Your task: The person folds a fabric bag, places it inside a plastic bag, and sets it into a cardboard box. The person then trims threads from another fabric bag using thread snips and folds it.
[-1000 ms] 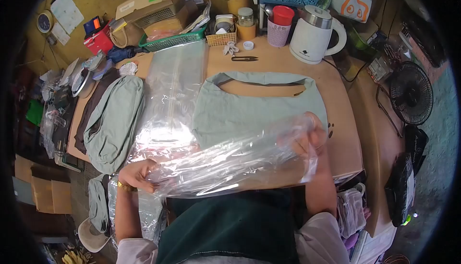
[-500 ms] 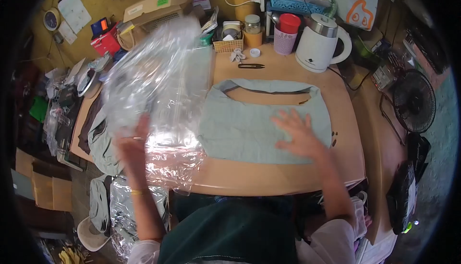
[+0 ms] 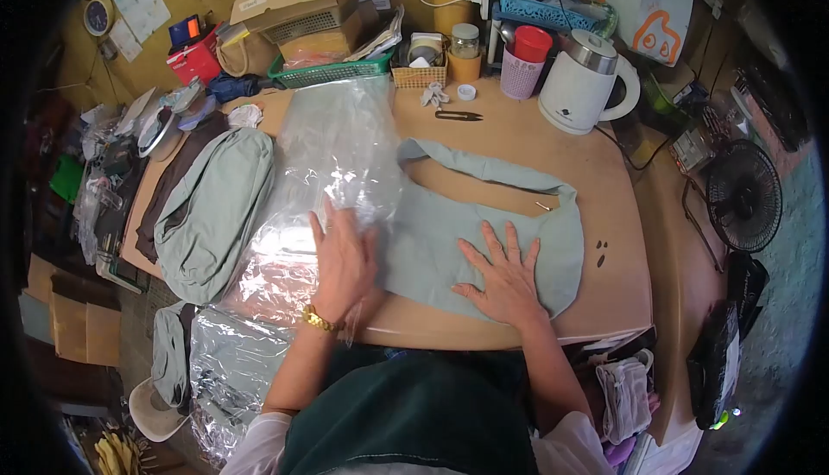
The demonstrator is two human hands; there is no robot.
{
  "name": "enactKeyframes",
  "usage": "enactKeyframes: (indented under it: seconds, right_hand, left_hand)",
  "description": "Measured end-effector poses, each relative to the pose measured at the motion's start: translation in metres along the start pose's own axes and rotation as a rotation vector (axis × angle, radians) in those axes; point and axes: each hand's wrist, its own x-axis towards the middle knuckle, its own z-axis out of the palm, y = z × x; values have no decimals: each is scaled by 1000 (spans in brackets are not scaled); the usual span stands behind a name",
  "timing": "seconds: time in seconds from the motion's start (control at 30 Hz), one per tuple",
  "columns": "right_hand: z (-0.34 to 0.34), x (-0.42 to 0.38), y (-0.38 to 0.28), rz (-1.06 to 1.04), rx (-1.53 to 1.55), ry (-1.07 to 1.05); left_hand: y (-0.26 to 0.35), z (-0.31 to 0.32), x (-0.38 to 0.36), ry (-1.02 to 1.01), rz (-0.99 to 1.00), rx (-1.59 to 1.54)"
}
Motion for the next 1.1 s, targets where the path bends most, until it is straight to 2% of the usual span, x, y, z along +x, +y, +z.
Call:
enactKeyframes:
  seconds: [0.1,0.17,0.2,0.23,0.3,0.37,0.47,0.5,0.57,0.6,0.67,0.8,0.83,0.9,0.93,1.07,1.1]
  right_hand:
    - [-1,-1,3,-9,21,-13]
    - [-4,0,7,-10,54,-31]
    - [-4,-1,9,-12,91,-58]
    - [-5,-2,10,-14,95,-64]
    - [-7,0,13,9,170,-89]
    - [-8,2,19,-2,201,-103]
    - [-6,0,25,15,220,-112]
    - [-5,0,27,41,207,-99]
    - [-4,-7,22,73,114,-37]
    - [-3,-8,18,98,18,35]
    - [1,-5,8,127,-4,34]
    - [20,3,-18,227,-55,72]
    - [14,-6,-15,236,-63,70]
    - [-15,-27,-11,-37,260,-150]
    - [-45,-43,-12,-102,154,-247]
    - [-54,-94,41,-120,109,-266]
    - [-45,-103,50,-126,143,-137]
  left_hand:
    - [-1,-4,-6,22,-30,42]
    - [-41,-10,-7,17,-323,-357]
    - [-52,-21,-13,-70,-451,-655]
    - [-56,-20,-18,-74,-458,-653]
    - [-64,-17,-32,-182,-416,-1069]
    - [-62,-10,-31,-186,-444,-1081]
    - [-53,-8,-20,-25,-513,-895]
    - [-72,-2,-22,-27,-512,-894]
    - [-123,17,-33,519,-263,-319]
    - [-108,-1,-26,514,-258,-322]
    - [-55,-49,-10,349,-420,-669]
    - [32,0,-11,220,-167,-533]
    - [44,10,-10,132,-145,-477]
    - [40,47,-8,-121,-42,-271]
    - [23,66,-11,-24,55,-168]
    - [38,34,-8,43,96,-36]
    - [42,37,-10,43,91,-38]
